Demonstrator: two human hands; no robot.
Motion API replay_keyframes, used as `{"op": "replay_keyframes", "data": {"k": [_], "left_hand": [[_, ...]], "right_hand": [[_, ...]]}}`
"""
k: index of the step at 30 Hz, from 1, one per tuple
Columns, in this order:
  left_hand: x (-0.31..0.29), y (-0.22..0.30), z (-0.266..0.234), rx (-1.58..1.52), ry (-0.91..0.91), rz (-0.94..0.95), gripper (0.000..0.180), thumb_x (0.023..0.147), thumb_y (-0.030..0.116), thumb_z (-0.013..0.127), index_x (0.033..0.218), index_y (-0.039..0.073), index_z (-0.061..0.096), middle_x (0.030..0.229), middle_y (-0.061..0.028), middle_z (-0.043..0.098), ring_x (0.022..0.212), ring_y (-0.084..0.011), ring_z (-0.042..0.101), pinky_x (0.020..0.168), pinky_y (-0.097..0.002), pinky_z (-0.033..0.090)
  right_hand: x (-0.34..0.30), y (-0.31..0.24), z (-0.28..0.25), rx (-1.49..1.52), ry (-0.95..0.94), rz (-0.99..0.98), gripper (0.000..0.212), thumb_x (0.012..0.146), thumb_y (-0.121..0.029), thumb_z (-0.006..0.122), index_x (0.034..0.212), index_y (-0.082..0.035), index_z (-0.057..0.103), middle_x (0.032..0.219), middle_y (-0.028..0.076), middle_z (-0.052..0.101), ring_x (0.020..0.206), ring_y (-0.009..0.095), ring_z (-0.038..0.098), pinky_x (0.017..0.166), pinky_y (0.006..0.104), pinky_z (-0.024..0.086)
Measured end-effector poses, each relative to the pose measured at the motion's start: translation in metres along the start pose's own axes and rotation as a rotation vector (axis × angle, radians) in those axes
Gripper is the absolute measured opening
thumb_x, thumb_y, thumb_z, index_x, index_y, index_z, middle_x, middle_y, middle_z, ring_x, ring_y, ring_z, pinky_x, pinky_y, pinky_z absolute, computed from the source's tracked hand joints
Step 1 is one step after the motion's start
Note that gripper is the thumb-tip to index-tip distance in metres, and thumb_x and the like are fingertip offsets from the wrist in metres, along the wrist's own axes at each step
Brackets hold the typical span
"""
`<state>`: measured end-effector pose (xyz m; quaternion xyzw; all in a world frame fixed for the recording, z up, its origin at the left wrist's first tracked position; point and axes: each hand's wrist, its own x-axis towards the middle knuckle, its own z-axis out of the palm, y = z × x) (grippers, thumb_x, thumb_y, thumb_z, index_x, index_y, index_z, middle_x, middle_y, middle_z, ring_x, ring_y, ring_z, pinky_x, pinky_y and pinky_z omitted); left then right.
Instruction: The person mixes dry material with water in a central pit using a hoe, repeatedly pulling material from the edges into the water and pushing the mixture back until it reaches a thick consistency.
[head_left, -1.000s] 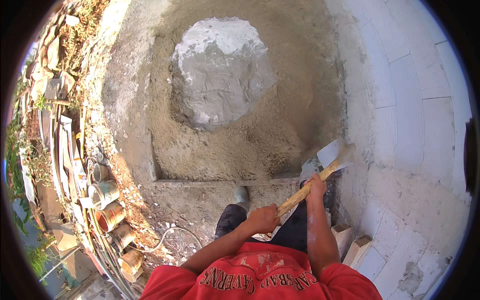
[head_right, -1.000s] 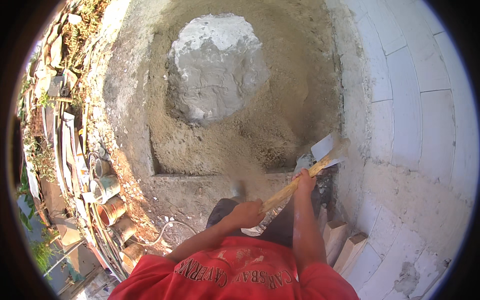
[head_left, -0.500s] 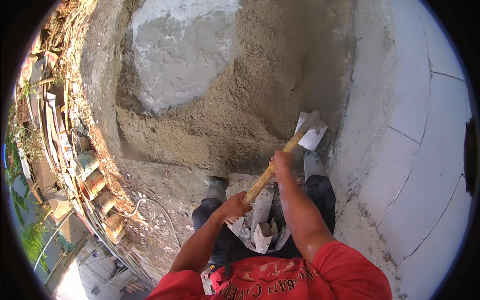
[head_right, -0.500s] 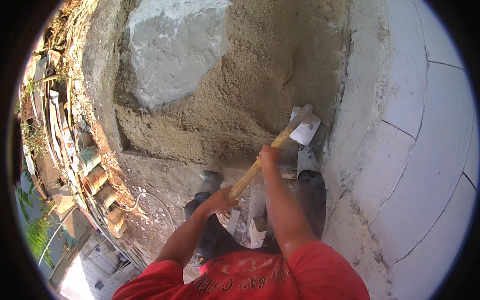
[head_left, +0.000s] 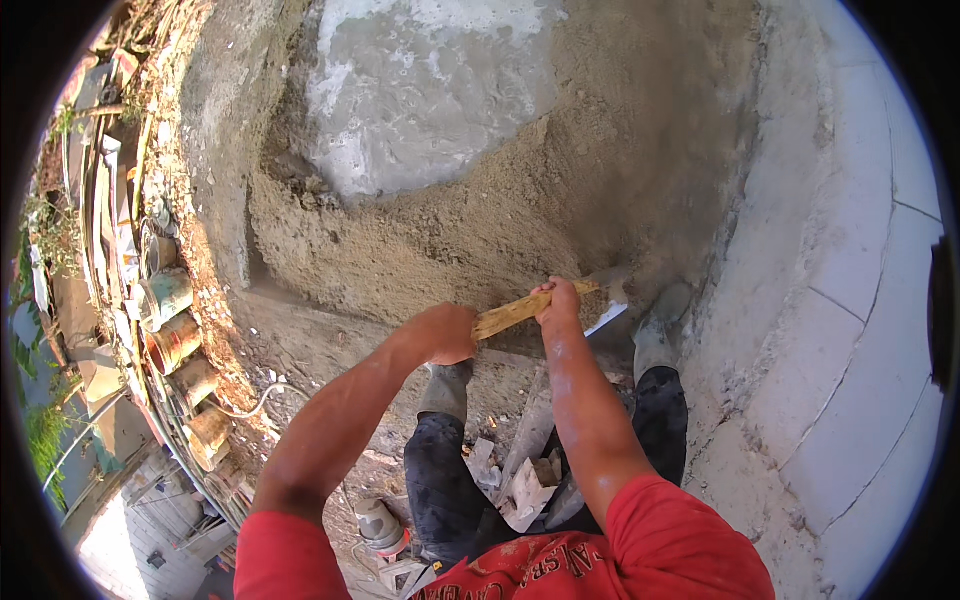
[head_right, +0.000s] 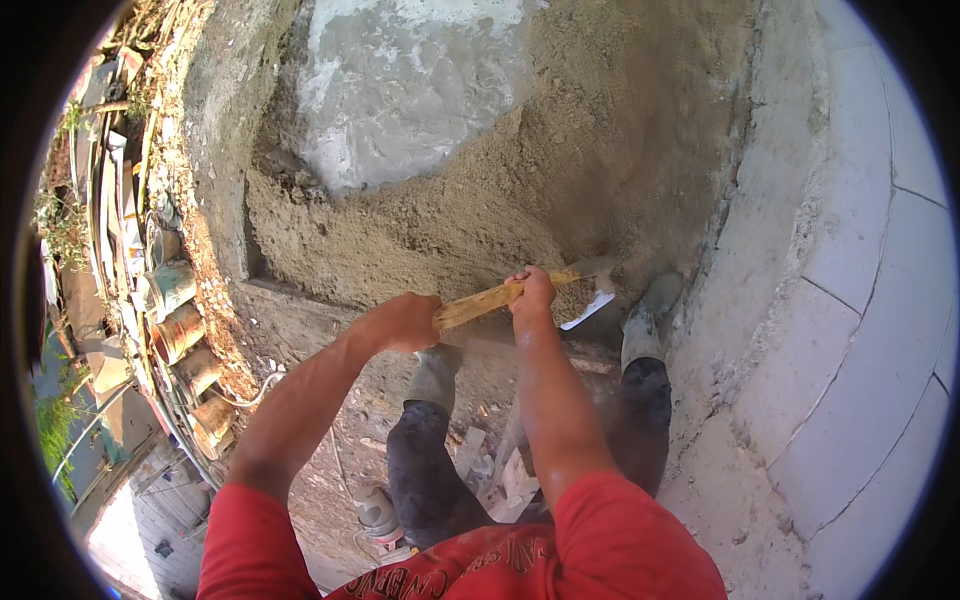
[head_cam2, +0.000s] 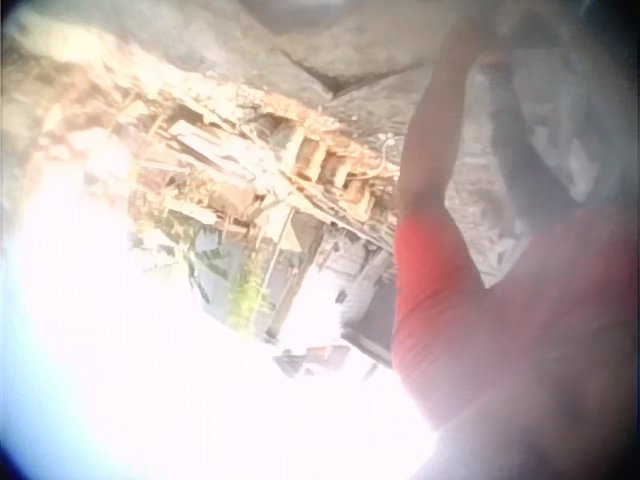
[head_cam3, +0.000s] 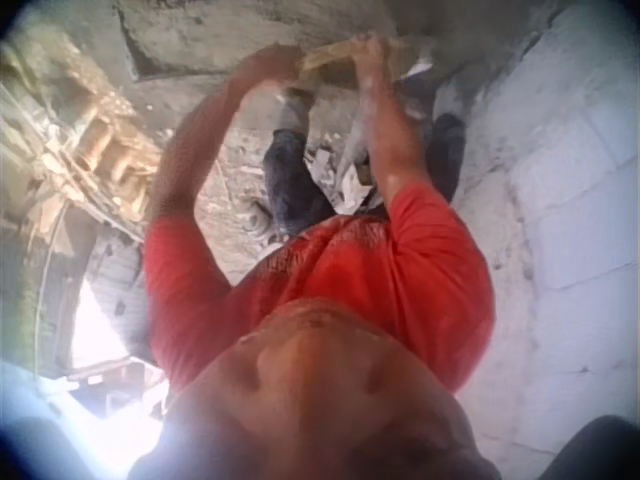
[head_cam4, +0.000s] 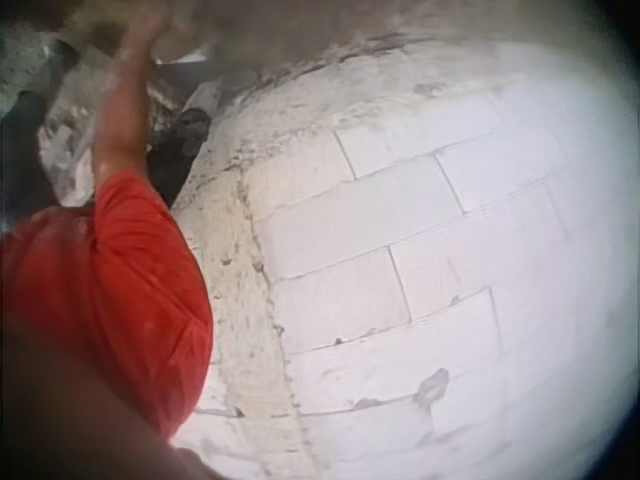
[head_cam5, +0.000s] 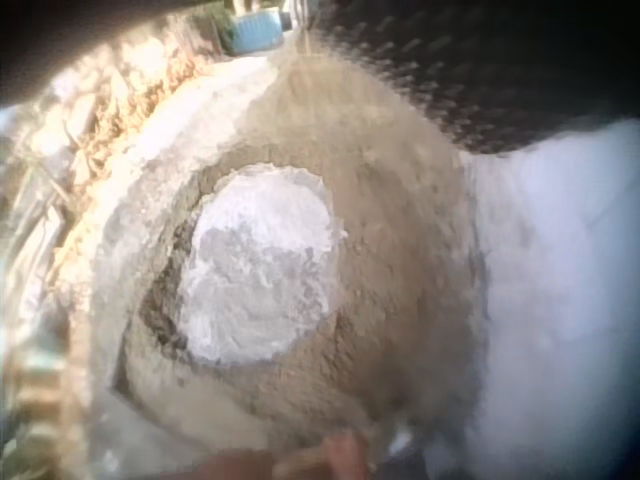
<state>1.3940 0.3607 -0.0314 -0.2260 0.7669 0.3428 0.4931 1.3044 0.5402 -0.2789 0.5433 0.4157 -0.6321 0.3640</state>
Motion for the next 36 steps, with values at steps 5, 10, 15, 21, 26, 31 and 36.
{"op": "replay_keyframes", "data": {"k": [5, 10, 15, 21, 26, 31, 36], "left_hand": [[-0.119, 0.012, -0.070, 0.055, 0.095, -0.107, 0.036, 0.085, 0.019, 0.063, 0.117, 0.003, 0.063, 0.095, -0.0233, 0.070, 0.093, -0.0403, 0.069, 0.082, -0.0486, 0.054], [-0.227, 0.020, -0.109, 0.091, 0.180, -0.155, 0.034, 0.081, 0.022, 0.068, 0.107, 0.001, 0.063, 0.088, -0.0237, 0.069, 0.086, -0.0409, 0.068, 0.079, -0.0491, 0.052], [-0.344, 0.005, -0.172, -0.067, 0.188, -0.328, 0.044, 0.065, 0.023, 0.084, 0.101, 0.004, 0.067, 0.076, -0.0132, 0.067, 0.067, -0.0226, 0.065, 0.066, -0.0374, 0.050], [-0.247, 0.036, -0.082, -0.425, 0.064, -0.174, 0.042, 0.075, 0.024, 0.084, 0.106, 0.005, 0.064, 0.080, -0.0068, 0.064, 0.072, -0.0160, 0.059, 0.067, -0.0332, 0.048], [-0.013, 0.139, 0.038, -0.904, -0.034, 0.007, 0.048, 0.079, 0.026, 0.081, 0.115, 0.001, 0.061, 0.069, -0.0029, 0.058, 0.054, -0.0110, 0.051, 0.051, -0.0288, 0.043], [0.124, 0.208, 0.009, -0.637, 0.149, 0.105, 0.038, 0.082, 0.022, 0.067, 0.109, -0.004, 0.063, 0.088, -0.0249, 0.069, 0.081, -0.0386, 0.068, 0.075, -0.0457, 0.053], [0.066, 0.163, -0.067, -0.453, 0.253, -0.018, 0.038, 0.083, 0.024, 0.063, 0.111, -0.002, 0.064, 0.103, -0.0292, 0.068, 0.102, -0.0460, 0.065, 0.090, -0.0516, 0.051]], "right_hand": [[-0.113, 0.015, 0.075, 0.090, -0.093, 0.047, 0.009, 0.091, -0.004, 0.054, 0.091, -0.006, 0.046, 0.065, 0.006, 0.047, 0.055, 0.022, 0.047, 0.056, 0.0397, 0.049], [-0.223, 0.019, 0.121, 0.160, -0.143, 0.139, 0.010, 0.093, -0.004, 0.056, 0.094, -0.005, 0.046, 0.069, 0.006, 0.048, 0.057, 0.019, 0.047, 0.058, 0.0380, 0.049], [-0.373, 0.034, 0.176, 0.114, -0.453, 0.201, 0.028, 0.098, -0.012, 0.062, 0.110, -0.006, 0.038, 0.080, 0.007, 0.049, 0.070, 0.020, 0.056, 0.068, 0.0429, 0.056], [-0.332, -0.050, 0.113, 0.002, -0.361, -0.111, 0.034, 0.098, -0.017, 0.064, 0.113, -0.013, 0.034, 0.082, 0.006, 0.048, 0.065, 0.019, 0.056, 0.059, 0.0395, 0.055], [-0.093, -0.201, 0.035, -0.359, -0.034, -0.368, 0.015, 0.095, -0.012, 0.063, 0.092, -0.008, 0.049, 0.065, 0.003, 0.048, 0.051, 0.016, 0.049, 0.046, 0.0351, 0.047], [0.031, -0.298, 0.057, -0.506, -0.008, -0.278, 0.015, 0.092, -0.011, 0.063, 0.084, -0.003, 0.052, 0.060, 0.007, 0.049, 0.049, 0.020, 0.051, 0.045, 0.0360, 0.049], [0.000, -0.240, 0.128, -0.340, -0.144, -0.190, 0.017, 0.091, -0.010, 0.060, 0.078, -0.006, 0.050, 0.061, 0.007, 0.049, 0.050, 0.022, 0.051, 0.049, 0.0367, 0.050]]}}
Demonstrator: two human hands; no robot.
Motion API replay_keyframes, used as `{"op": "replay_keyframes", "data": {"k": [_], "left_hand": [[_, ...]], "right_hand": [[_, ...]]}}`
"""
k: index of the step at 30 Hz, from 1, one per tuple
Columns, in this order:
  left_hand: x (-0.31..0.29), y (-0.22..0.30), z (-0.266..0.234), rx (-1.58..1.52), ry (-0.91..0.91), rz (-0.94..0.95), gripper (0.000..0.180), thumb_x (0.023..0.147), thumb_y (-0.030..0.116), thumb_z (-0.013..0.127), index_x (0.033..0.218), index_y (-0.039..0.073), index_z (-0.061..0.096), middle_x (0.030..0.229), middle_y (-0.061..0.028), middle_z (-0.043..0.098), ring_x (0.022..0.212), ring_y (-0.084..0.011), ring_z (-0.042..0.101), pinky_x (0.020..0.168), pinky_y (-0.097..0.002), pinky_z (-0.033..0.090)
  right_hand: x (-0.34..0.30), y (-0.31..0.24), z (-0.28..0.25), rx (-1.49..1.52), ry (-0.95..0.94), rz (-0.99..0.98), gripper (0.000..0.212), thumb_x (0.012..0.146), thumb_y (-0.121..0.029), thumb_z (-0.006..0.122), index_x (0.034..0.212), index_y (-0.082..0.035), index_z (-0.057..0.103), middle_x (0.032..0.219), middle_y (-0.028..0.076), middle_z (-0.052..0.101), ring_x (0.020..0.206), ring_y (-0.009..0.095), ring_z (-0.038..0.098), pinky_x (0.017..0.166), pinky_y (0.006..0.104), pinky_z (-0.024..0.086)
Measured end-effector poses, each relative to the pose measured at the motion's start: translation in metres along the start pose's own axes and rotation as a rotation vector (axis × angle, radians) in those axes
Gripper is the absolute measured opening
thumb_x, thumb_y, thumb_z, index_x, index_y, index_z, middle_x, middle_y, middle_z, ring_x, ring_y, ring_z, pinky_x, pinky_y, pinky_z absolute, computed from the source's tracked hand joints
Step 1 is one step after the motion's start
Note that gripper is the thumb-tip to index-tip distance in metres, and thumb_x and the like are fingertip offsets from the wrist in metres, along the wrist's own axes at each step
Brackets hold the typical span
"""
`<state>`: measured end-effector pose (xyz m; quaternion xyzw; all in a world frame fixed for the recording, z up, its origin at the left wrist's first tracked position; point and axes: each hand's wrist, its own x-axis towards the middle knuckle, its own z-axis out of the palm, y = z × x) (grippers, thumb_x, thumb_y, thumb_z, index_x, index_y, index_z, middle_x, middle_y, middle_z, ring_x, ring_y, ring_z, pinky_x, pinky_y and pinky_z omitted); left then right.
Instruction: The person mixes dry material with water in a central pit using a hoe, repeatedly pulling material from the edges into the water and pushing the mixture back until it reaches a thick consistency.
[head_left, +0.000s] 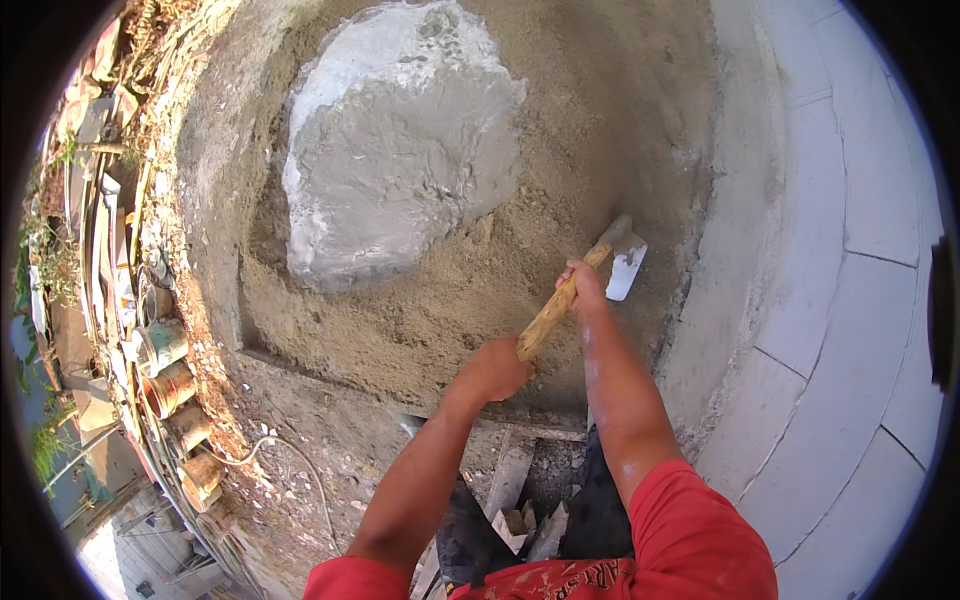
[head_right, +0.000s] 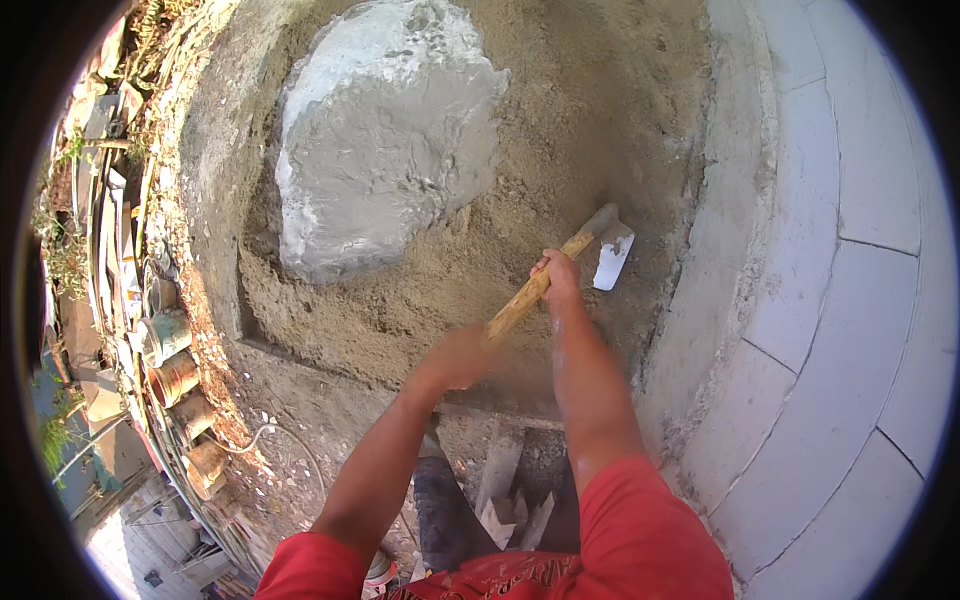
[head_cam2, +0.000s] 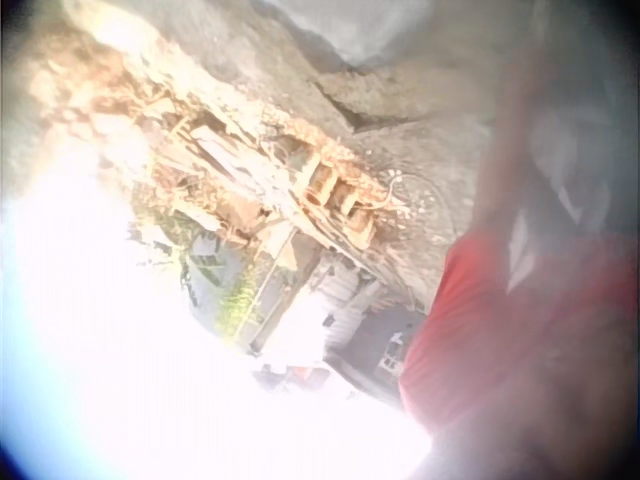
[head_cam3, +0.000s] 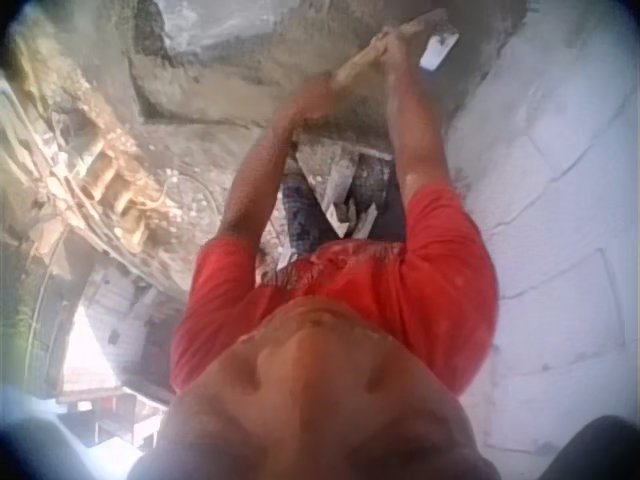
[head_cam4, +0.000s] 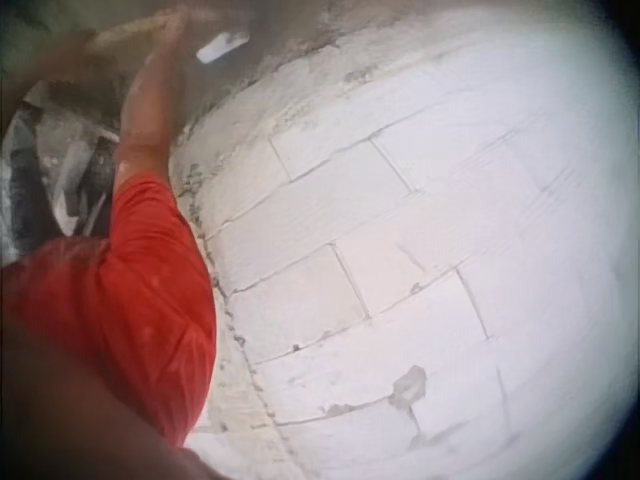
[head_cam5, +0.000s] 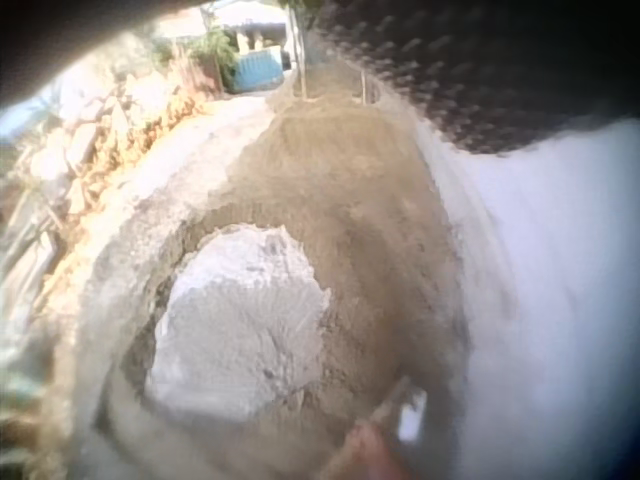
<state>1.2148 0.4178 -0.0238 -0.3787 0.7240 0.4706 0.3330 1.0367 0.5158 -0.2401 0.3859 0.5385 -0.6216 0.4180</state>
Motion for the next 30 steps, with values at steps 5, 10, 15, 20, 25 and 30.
{"op": "replay_keyframes", "data": {"k": [5, 10, 15, 20, 25, 30], "left_hand": [[-0.121, -0.021, -0.106, 0.155, 0.111, 0.105, 0.040, 0.081, 0.030, 0.068, 0.110, 0.002, 0.063, 0.100, -0.0243, 0.069, 0.098, -0.0431, 0.066, 0.087, -0.0509, 0.050], [-0.256, -0.105, -0.156, 0.108, 0.099, 0.080, 0.044, 0.077, 0.031, 0.074, 0.112, 0.007, 0.064, 0.096, -0.0212, 0.070, 0.092, -0.0405, 0.067, 0.080, -0.0484, 0.051], [-0.331, -0.269, -0.128, 0.034, 0.278, 0.141, 0.050, 0.071, 0.034, 0.082, 0.113, 0.012, 0.065, 0.091, -0.0164, 0.070, 0.090, -0.0376, 0.068, 0.077, -0.0458, 0.051], [-0.394, -0.371, -0.007, -0.282, 0.681, 0.343, 0.066, 0.075, 0.047, 0.079, 0.127, 0.010, 0.061, 0.124, -0.0149, 0.064, 0.115, -0.0354, 0.060, 0.093, -0.0436, 0.052], [-0.469, -0.504, 0.153, -0.629, 0.539, 0.026, 0.073, 0.080, 0.058, 0.074, 0.131, 0.007, 0.062, 0.131, -0.0185, 0.063, 0.123, -0.0348, 0.059, 0.103, -0.0434, 0.047], [-0.646, -0.681, 0.279, -0.648, 0.456, -0.587, 0.052, 0.081, 0.053, 0.074, 0.104, 0.007, 0.073, 0.105, -0.0169, 0.073, 0.104, -0.0368, 0.068, 0.090, -0.0464, 0.053]], "right_hand": [[-0.097, 0.026, 0.072, 0.144, -0.125, 0.031, 0.014, 0.090, -0.009, 0.058, 0.081, -0.006, 0.048, 0.064, 0.007, 0.049, 0.055, 0.023, 0.052, 0.053, 0.0379, 0.051], [-0.254, 0.094, 0.136, 0.109, -0.103, -0.014, 0.015, 0.092, -0.009, 0.055, 0.081, -0.010, 0.045, 0.068, 0.003, 0.046, 0.058, 0.018, 0.048, 0.060, 0.0357, 0.049], [-0.347, 0.193, 0.140, 0.124, -0.273, 0.008, 0.023, 0.095, -0.019, 0.057, 0.078, -0.013, 0.043, 0.068, 0.002, 0.045, 0.059, 0.018, 0.047, 0.064, 0.0380, 0.049], [-0.406, 0.231, 0.094, -0.073, -0.216, -0.168, 0.029, 0.096, -0.027, 0.060, 0.075, -0.016, 0.044, 0.064, -0.002, 0.044, 0.057, 0.016, 0.046, 0.063, 0.0364, 0.047], [-0.410, 0.156, 0.121, -0.397, -0.185, -0.387, 0.025, 0.093, -0.021, 0.061, 0.074, -0.015, 0.045, 0.061, 0.000, 0.044, 0.052, 0.016, 0.045, 0.055, 0.0329, 0.046], [-0.447, 0.158, 0.167, -0.902, -0.184, -0.179, 0.022, 0.092, -0.016, 0.061, 0.077, -0.012, 0.046, 0.056, 0.003, 0.046, 0.045, 0.019, 0.047, 0.044, 0.0331, 0.046]]}}
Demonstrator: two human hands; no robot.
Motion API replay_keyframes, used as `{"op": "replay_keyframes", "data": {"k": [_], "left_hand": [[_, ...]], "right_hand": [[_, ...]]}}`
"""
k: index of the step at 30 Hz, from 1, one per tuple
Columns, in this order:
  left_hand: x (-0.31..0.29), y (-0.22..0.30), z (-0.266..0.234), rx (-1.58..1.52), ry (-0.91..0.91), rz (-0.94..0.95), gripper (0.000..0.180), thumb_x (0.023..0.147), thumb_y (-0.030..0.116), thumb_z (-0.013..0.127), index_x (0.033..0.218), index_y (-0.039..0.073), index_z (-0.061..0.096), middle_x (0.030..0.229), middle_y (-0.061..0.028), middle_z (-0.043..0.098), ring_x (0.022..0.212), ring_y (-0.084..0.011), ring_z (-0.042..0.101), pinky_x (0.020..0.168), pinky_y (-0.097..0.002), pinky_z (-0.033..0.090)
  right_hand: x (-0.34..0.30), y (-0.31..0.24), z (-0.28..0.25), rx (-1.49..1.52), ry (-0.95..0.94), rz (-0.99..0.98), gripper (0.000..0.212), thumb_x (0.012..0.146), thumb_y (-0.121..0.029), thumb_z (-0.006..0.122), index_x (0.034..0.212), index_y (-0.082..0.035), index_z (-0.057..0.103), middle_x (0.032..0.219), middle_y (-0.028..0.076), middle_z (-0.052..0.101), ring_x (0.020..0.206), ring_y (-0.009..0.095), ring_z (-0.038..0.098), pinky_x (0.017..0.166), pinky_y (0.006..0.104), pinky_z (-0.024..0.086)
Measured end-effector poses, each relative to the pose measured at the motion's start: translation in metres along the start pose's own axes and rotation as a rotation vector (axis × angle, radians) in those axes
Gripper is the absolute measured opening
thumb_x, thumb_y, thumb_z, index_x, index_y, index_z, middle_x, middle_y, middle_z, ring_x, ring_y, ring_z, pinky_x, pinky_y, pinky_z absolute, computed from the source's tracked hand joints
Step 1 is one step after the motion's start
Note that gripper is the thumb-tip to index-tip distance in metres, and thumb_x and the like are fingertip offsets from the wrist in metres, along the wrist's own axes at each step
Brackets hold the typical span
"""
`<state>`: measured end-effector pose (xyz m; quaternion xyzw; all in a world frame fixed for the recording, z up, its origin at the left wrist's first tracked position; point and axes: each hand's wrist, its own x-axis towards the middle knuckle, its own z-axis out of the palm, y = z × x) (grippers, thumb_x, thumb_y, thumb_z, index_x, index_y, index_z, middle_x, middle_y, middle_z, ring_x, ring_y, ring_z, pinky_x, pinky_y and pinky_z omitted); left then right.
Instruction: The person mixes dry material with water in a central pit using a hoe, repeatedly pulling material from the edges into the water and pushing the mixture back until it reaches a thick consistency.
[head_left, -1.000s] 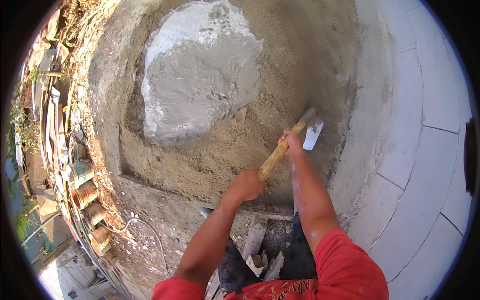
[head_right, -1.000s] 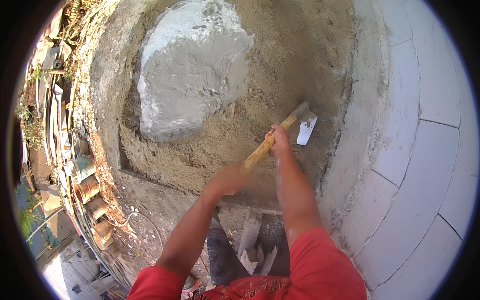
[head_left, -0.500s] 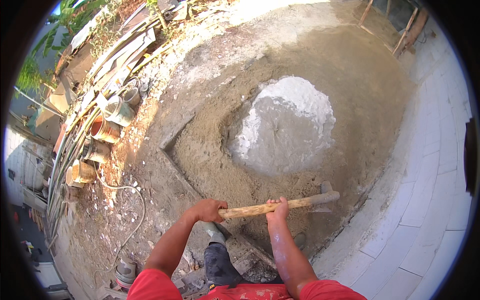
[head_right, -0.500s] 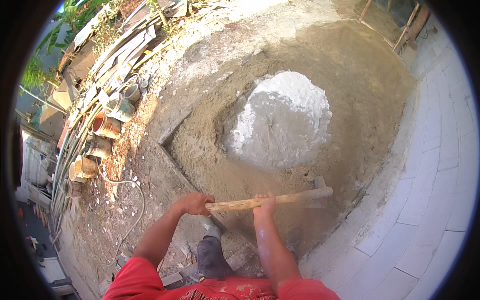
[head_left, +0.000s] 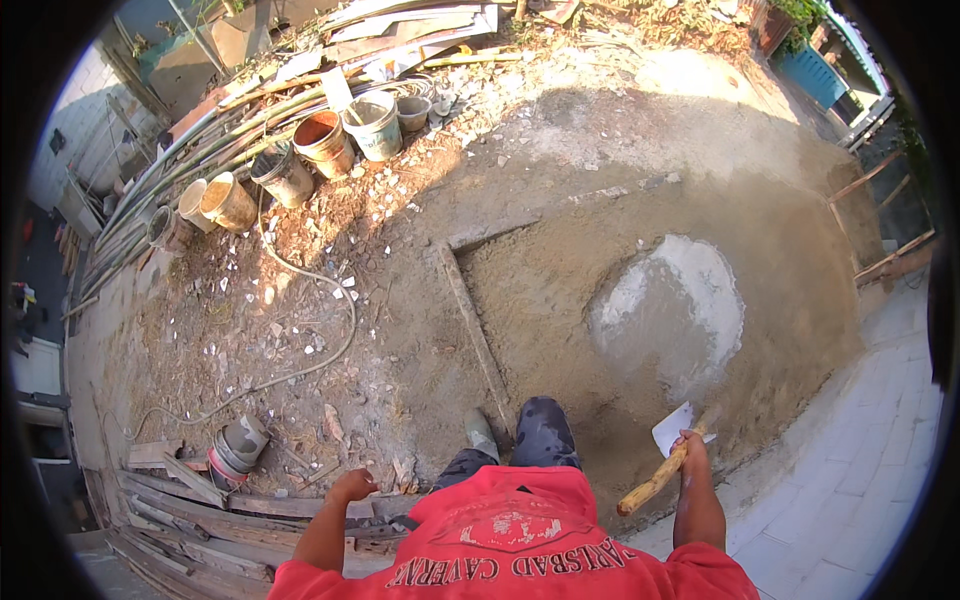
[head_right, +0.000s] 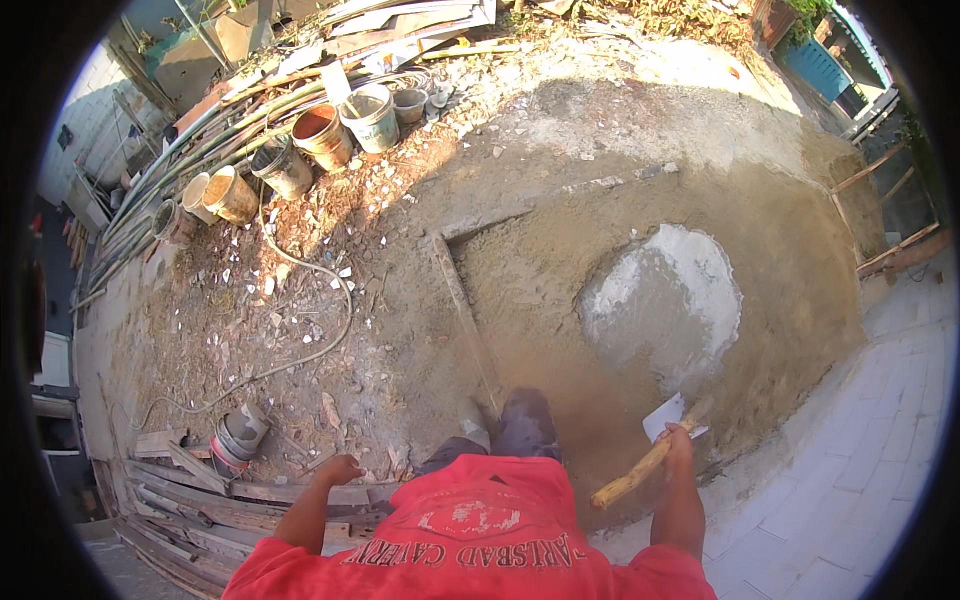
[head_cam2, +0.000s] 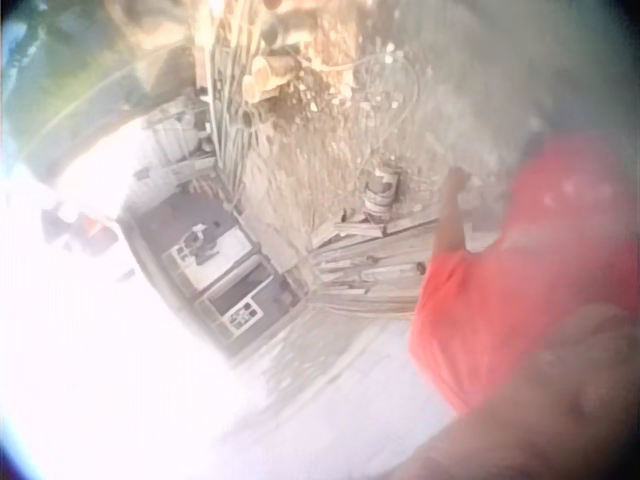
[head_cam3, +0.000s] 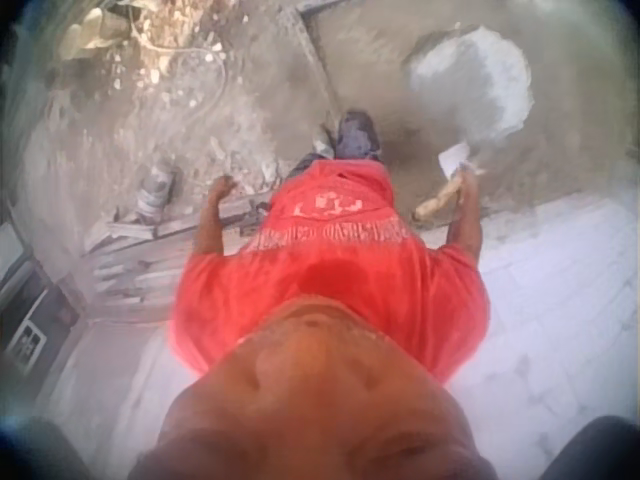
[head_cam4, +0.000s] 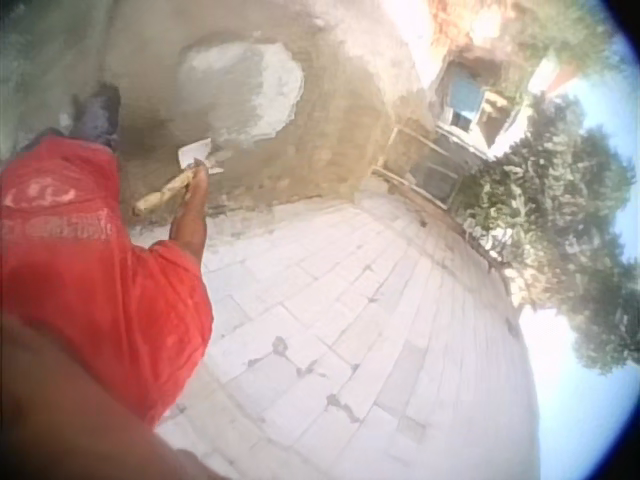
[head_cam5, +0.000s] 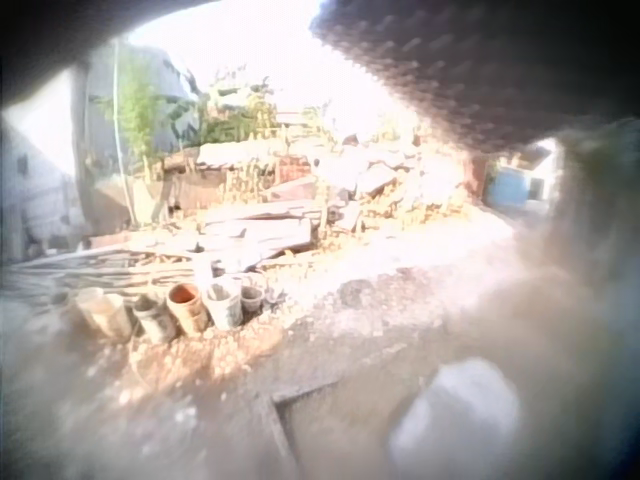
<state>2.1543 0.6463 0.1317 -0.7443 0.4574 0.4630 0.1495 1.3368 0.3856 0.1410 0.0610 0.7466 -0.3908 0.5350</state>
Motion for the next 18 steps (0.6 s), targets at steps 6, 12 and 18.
{"op": "replay_keyframes", "data": {"k": [6, 12, 18], "left_hand": [[-0.010, -0.032, -0.144, -0.705, 0.591, -0.238, 0.034, 0.090, 0.031, 0.070, 0.105, 0.000, 0.069, 0.089, -0.0121, 0.073, 0.072, -0.0208, 0.070, 0.065, -0.0349, 0.055], [0.097, 0.104, -0.219, -0.900, 0.336, 0.040, 0.034, 0.094, 0.028, 0.067, 0.113, 0.000, 0.065, 0.098, -0.0094, 0.072, 0.075, -0.0133, 0.066, 0.064, -0.0272, 0.052], [0.188, 0.233, -0.330, -0.556, -0.206, 0.516, 0.040, 0.095, 0.030, 0.069, 0.121, -0.001, 0.066, 0.110, -0.0105, 0.072, 0.098, -0.0189, 0.067, 0.089, -0.0328, 0.052]], "right_hand": [[-0.068, 0.031, 0.119, -0.819, -0.202, 0.125, 0.020, 0.092, -0.021, 0.069, 0.090, -0.007, 0.056, 0.057, 0.004, 0.051, 0.045, 0.019, 0.052, 0.042, 0.0355, 0.047], [-0.044, 0.120, 0.302, -1.487, -0.444, -0.094, 0.033, 0.086, -0.032, 0.078, 0.091, -0.001, 0.069, 0.067, 0.008, 0.062, 0.053, 0.020, 0.058, 0.051, 0.0388, 0.048], [-0.057, 0.128, 0.490, -1.592, -0.518, -0.231, 0.046, 0.079, -0.044, 0.078, 0.095, 0.000, 0.075, 0.087, 0.014, 0.074, 0.075, 0.027, 0.070, 0.070, 0.0403, 0.054]]}}
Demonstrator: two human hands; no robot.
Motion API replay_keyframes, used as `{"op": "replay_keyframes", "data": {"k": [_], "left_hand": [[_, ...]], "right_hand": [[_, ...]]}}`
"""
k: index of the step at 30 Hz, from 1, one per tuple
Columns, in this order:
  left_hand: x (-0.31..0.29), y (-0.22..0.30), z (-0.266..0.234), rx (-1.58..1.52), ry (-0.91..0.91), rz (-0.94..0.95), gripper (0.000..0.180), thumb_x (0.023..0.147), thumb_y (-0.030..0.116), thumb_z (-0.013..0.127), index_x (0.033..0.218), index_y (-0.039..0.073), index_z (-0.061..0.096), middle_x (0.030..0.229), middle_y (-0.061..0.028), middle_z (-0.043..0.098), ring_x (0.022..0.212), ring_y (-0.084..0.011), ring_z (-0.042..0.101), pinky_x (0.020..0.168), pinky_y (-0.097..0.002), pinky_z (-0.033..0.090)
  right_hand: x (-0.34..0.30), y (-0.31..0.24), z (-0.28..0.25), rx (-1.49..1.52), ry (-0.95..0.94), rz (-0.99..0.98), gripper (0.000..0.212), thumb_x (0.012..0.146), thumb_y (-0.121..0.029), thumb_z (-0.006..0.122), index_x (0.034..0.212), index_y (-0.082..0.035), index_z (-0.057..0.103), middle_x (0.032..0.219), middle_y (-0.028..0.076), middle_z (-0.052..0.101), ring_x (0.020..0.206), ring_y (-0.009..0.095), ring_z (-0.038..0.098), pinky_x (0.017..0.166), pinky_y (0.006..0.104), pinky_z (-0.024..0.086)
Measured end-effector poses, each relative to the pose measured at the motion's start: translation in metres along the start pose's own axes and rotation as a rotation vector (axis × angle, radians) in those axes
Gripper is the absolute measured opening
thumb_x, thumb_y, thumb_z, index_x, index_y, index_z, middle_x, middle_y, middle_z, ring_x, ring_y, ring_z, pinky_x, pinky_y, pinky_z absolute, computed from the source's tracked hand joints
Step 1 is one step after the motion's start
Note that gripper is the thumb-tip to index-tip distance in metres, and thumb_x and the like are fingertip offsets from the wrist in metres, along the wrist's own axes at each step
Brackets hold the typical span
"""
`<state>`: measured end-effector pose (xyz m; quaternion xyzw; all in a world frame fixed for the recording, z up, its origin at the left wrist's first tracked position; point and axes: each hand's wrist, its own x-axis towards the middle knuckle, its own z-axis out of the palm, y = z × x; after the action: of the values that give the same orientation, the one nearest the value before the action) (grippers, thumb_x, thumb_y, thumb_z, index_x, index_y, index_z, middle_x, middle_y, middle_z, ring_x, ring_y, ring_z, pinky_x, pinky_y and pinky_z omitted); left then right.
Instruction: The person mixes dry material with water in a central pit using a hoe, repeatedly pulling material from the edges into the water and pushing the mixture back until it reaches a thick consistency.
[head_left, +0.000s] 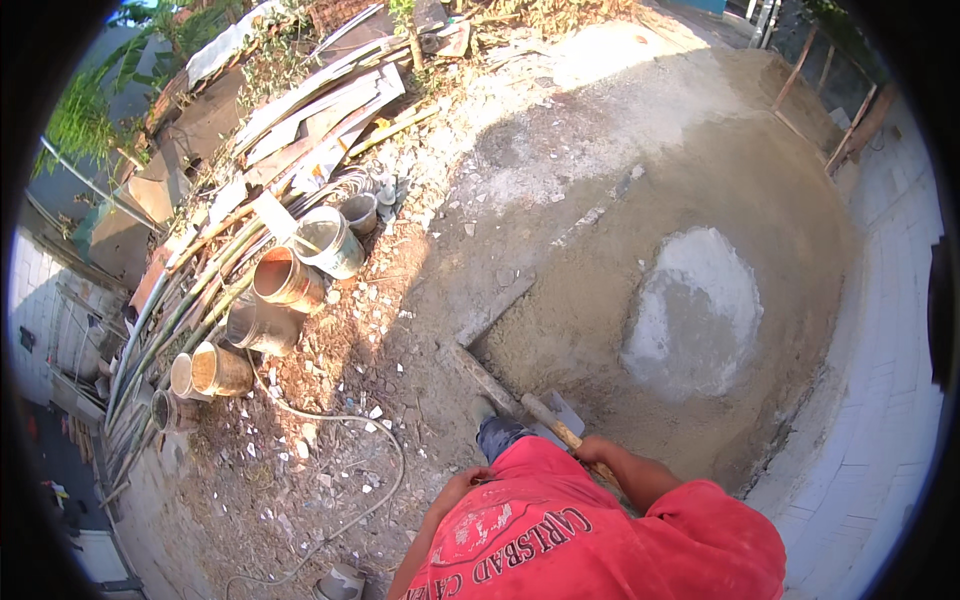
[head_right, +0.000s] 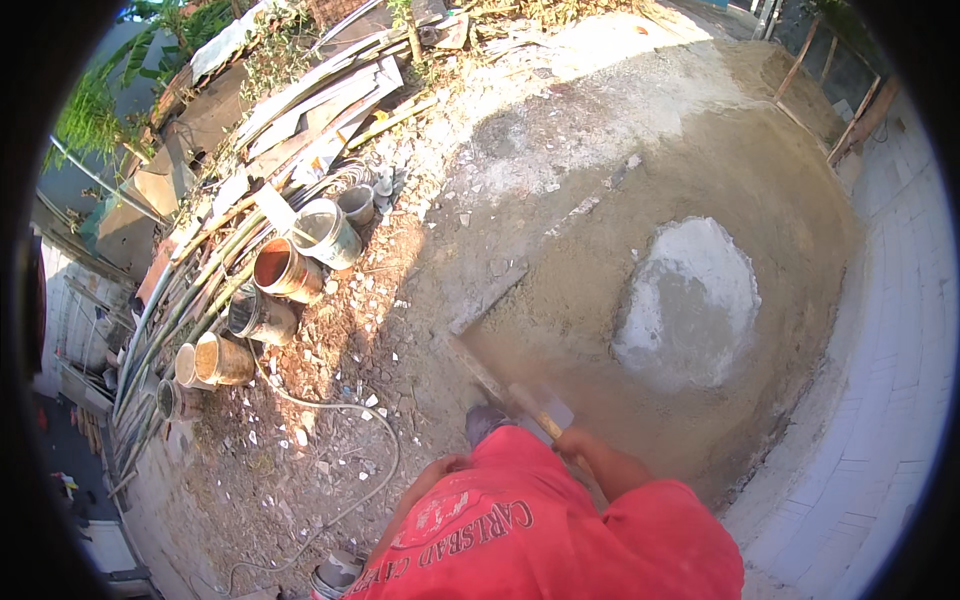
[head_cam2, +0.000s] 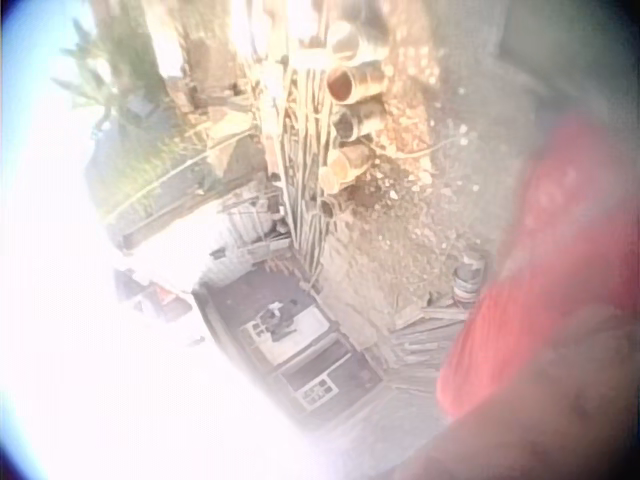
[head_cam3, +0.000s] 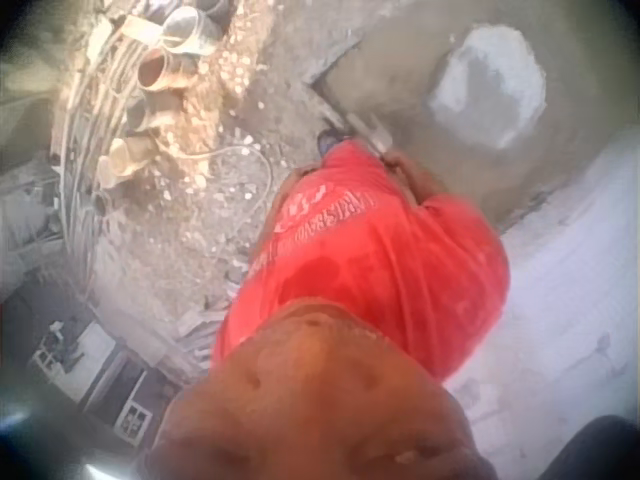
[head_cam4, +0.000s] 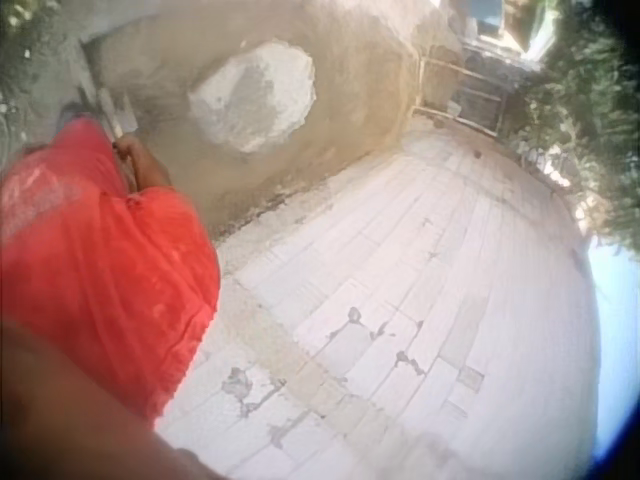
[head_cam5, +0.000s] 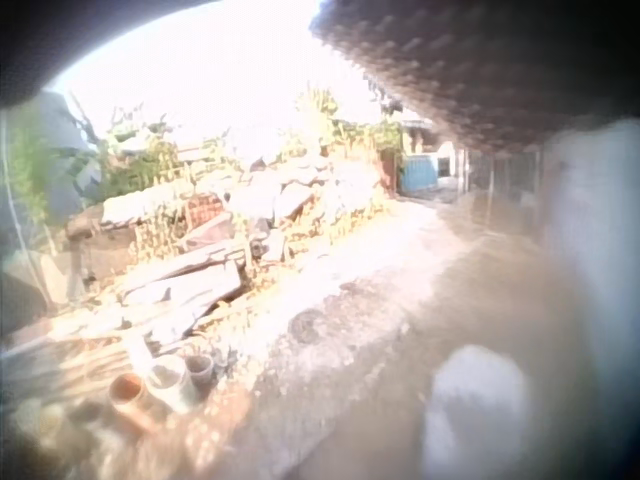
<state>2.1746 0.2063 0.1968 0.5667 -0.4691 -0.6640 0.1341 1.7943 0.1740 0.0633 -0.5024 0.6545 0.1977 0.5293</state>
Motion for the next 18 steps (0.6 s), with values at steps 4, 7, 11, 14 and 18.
{"op": "replay_keyframes", "data": {"k": [4, 7, 11, 14, 18], "left_hand": [[0.039, 0.033, -0.127, 0.079, 0.122, -0.110, 0.040, 0.094, 0.031, 0.070, 0.116, -0.002, 0.068, 0.109, -0.0102, 0.072, 0.097, -0.0165, 0.067, 0.089, -0.0322, 0.052], [0.040, -0.016, -0.270, 0.190, 0.511, -0.149, 0.033, 0.094, 0.027, 0.065, 0.112, 0.000, 0.069, 0.092, -0.0100, 0.073, 0.071, -0.0182, 0.066, 0.066, -0.0313, 0.053], [0.023, -0.065, -0.392, -0.584, 0.761, -0.440, 0.035, 0.094, 0.023, 0.059, 0.124, 0.003, 0.055, 0.109, -0.0122, 0.065, 0.068, -0.0217, 0.062, 0.058, -0.0337, 0.052], [0.026, -0.093, -0.449, -0.478, 0.606, -0.623, 0.037, 0.092, 0.025, 0.062, 0.122, 0.004, 0.057, 0.108, -0.0124, 0.065, 0.079, -0.0259, 0.067, 0.062, -0.0387, 0.055], [0.130, -0.056, -0.488, -0.123, 0.233, -0.693, 0.034, 0.092, 0.024, 0.061, 0.120, 0.004, 0.058, 0.102, -0.0120, 0.066, 0.077, -0.0261, 0.067, 0.061, -0.0408, 0.055]], "right_hand": [[0.053, -0.048, -0.025, 0.013, 0.102, -0.017, 0.046, 0.079, -0.046, 0.077, 0.091, -0.001, 0.076, 0.087, 0.015, 0.075, 0.076, 0.028, 0.071, 0.075, 0.0407, 0.054], [0.065, -0.104, -0.071, 0.134, 0.032, 0.075, 0.046, 0.077, -0.048, 0.078, 0.091, -0.004, 0.077, 0.085, 0.012, 0.075, 0.077, 0.027, 0.071, 0.079, 0.0410, 0.054], [0.068, -0.143, -0.130, -0.024, 0.226, 0.094, 0.043, 0.079, -0.046, 0.078, 0.094, -0.005, 0.076, 0.080, 0.009, 0.074, 0.072, 0.025, 0.071, 0.073, 0.0406, 0.055], [0.065, -0.169, -0.158, 0.009, 0.346, 0.171, 0.041, 0.080, -0.042, 0.078, 0.095, -0.004, 0.075, 0.078, 0.009, 0.074, 0.070, 0.023, 0.072, 0.070, 0.0401, 0.056], [0.065, -0.204, -0.168, 0.239, 0.412, 0.413, 0.039, 0.079, -0.039, 0.079, 0.095, -0.003, 0.075, 0.080, 0.010, 0.074, 0.069, 0.022, 0.072, 0.067, 0.0392, 0.057]]}}
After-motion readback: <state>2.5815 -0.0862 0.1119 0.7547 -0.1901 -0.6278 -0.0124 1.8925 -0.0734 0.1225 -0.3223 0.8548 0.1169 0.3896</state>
